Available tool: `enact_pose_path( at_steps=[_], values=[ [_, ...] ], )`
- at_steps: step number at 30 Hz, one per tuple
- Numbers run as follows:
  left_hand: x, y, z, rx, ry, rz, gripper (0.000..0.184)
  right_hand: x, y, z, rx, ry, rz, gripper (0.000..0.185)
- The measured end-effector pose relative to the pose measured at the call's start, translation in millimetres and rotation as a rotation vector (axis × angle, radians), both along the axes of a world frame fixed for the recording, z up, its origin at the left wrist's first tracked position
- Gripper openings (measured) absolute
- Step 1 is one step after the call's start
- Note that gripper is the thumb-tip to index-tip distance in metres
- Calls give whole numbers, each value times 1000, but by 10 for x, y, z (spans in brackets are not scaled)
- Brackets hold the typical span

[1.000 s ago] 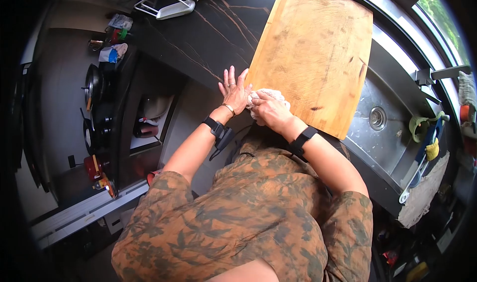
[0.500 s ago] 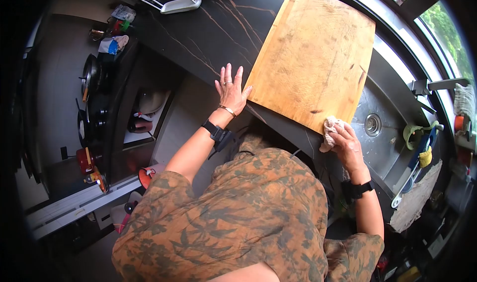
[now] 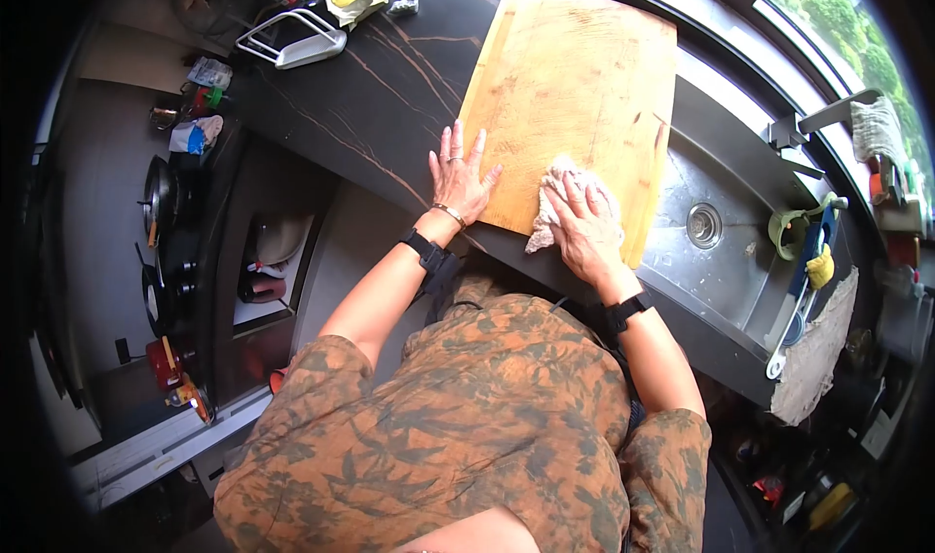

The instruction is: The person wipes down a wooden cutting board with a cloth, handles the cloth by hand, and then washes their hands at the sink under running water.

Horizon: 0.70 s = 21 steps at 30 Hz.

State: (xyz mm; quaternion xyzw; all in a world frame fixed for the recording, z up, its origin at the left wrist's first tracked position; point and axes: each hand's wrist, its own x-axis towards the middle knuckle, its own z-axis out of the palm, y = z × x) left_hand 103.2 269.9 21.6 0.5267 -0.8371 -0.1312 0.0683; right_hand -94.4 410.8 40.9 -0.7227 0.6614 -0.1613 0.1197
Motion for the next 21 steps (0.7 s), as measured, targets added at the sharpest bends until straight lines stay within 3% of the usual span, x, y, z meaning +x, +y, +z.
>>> enact_pose_path(
  at_steps=[9, 16, 21],
  values=[
    [-9, -85, -118, -94, 39, -50, 70, -410, 767, -64, -11, -168, -83, 52],
    [-24, -82, -48, -100, 27, -65, 69, -911, -150, -246, -132, -92, -300, 49],
    [-45, -93, -1, -62, 19, -68, 71, -1419, -866, -497, -161, -9, -375, 59]
  ],
)
